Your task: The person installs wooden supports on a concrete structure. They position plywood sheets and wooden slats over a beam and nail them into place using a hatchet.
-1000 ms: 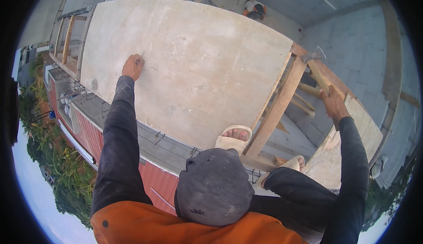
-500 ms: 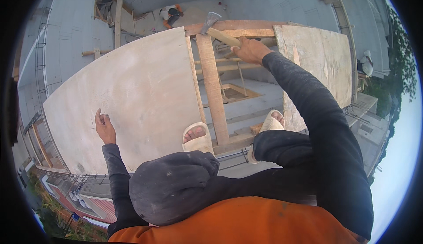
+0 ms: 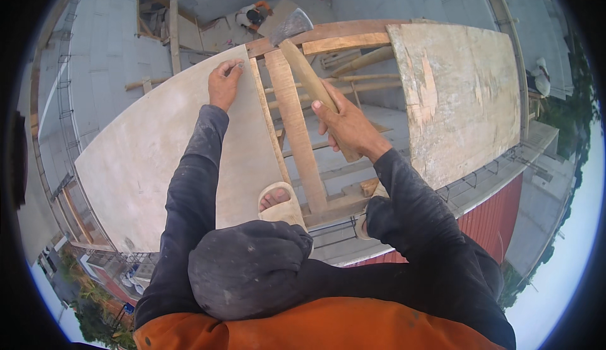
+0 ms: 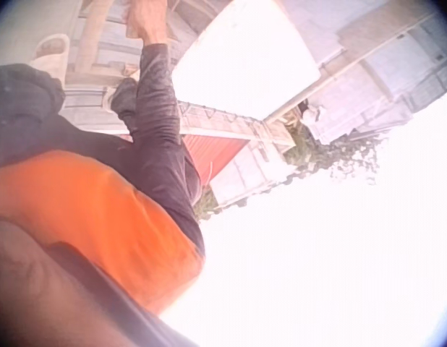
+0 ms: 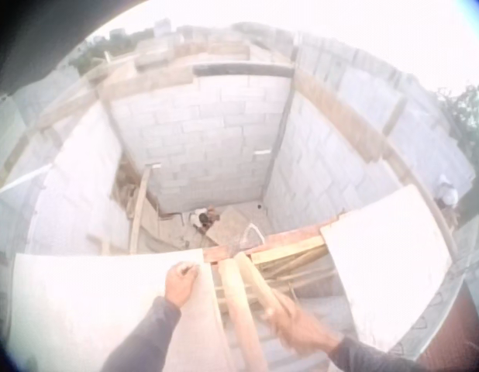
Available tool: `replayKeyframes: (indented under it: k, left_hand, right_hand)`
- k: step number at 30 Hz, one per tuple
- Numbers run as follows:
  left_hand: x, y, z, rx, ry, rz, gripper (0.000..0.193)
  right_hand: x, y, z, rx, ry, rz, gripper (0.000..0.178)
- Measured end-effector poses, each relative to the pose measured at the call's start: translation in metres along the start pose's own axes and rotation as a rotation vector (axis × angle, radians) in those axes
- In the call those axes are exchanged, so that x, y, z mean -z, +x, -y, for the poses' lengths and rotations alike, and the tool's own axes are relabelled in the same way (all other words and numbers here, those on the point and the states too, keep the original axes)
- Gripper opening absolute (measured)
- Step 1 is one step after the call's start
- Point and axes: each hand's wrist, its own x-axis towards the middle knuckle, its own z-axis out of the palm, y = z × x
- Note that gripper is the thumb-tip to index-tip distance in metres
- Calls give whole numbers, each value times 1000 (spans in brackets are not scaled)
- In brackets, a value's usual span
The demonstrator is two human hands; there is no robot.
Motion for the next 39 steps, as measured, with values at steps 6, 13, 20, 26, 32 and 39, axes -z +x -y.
replayKeyframes:
  k: [6,13,20,26,32,39]
  left_hand:
    - [-11,0,2,-115,122,-65,19]
    - [-14,-5,-3,-109,137,-122,17]
    - [-14,-5,13,-150,210,-129,14]
    - [-16,-7,11,-152,201,-154,13]
    - [-18,-7,8,-155,230,-145,14]
    - [-19,-9,9,-135,245,-204,16]
  right_hand:
    - [-5,3,-18,-85,-32,48,62]
    - [-21,30,-25,328,-453,-75,63]
    - [-35,28,0,341,-573,-64,62]
    - [-43,32,-5,431,-625,-132,63]
    - [-42,43,-11,329,-704,-85,63]
    - [-48,34,4,522,-588,-211,62]
